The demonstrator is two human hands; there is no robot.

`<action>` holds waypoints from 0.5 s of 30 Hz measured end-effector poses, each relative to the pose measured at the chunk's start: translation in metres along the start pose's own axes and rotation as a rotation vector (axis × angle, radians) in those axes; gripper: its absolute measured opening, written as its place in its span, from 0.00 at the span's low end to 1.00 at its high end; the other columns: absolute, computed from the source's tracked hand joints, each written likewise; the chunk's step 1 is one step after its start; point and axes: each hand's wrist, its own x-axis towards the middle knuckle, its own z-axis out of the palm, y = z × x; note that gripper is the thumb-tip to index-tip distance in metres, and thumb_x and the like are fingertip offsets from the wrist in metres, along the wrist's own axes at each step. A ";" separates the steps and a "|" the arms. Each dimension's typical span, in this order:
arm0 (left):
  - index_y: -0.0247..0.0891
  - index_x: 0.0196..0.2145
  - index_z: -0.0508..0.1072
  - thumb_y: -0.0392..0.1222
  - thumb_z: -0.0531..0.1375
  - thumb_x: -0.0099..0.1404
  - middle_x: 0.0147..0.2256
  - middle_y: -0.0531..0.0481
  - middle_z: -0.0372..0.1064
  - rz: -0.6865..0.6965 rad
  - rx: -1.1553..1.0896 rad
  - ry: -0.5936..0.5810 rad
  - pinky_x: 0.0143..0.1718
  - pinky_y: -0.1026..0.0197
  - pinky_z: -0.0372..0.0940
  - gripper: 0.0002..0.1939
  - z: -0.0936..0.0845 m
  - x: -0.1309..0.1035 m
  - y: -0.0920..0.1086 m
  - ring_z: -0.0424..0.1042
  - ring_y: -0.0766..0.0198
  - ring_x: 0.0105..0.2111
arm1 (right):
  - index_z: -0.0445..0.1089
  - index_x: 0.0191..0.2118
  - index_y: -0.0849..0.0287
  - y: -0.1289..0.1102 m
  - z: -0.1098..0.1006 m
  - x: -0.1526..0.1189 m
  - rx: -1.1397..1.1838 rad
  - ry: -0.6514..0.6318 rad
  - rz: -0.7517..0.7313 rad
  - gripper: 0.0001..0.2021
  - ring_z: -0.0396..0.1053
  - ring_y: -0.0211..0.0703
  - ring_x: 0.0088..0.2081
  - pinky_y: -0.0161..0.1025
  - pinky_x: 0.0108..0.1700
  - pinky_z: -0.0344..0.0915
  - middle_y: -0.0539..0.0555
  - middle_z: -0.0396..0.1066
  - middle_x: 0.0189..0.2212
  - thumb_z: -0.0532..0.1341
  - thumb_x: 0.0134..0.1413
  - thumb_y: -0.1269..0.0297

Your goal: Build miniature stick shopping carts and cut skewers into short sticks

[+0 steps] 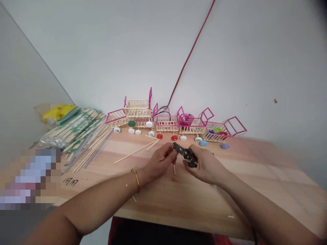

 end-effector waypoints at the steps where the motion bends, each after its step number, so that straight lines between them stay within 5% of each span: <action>1: 0.35 0.33 0.66 0.49 0.53 0.68 0.25 0.55 0.61 -0.006 -0.052 0.001 0.31 0.66 0.57 0.13 0.000 0.000 -0.001 0.61 0.70 0.26 | 0.52 0.27 0.54 0.000 0.001 0.000 0.003 0.001 0.006 0.10 0.62 0.39 0.24 0.34 0.25 0.51 0.49 0.64 0.22 0.57 0.48 0.63; 6: 0.35 0.35 0.69 0.47 0.56 0.66 0.26 0.54 0.62 -0.013 -0.175 -0.042 0.31 0.67 0.56 0.11 -0.002 0.003 -0.001 0.60 0.71 0.26 | 0.54 0.29 0.55 0.002 0.003 -0.002 0.000 0.006 0.022 0.09 0.63 0.40 0.25 0.34 0.26 0.52 0.49 0.65 0.24 0.58 0.46 0.63; 15: 0.35 0.30 0.66 0.48 0.53 0.67 0.25 0.54 0.61 -0.044 -0.077 -0.119 0.33 0.65 0.56 0.14 -0.003 0.004 -0.003 0.60 0.69 0.27 | 0.55 0.32 0.56 0.003 0.008 -0.002 -0.014 0.018 -0.021 0.09 0.64 0.42 0.28 0.36 0.29 0.53 0.52 0.66 0.28 0.58 0.48 0.62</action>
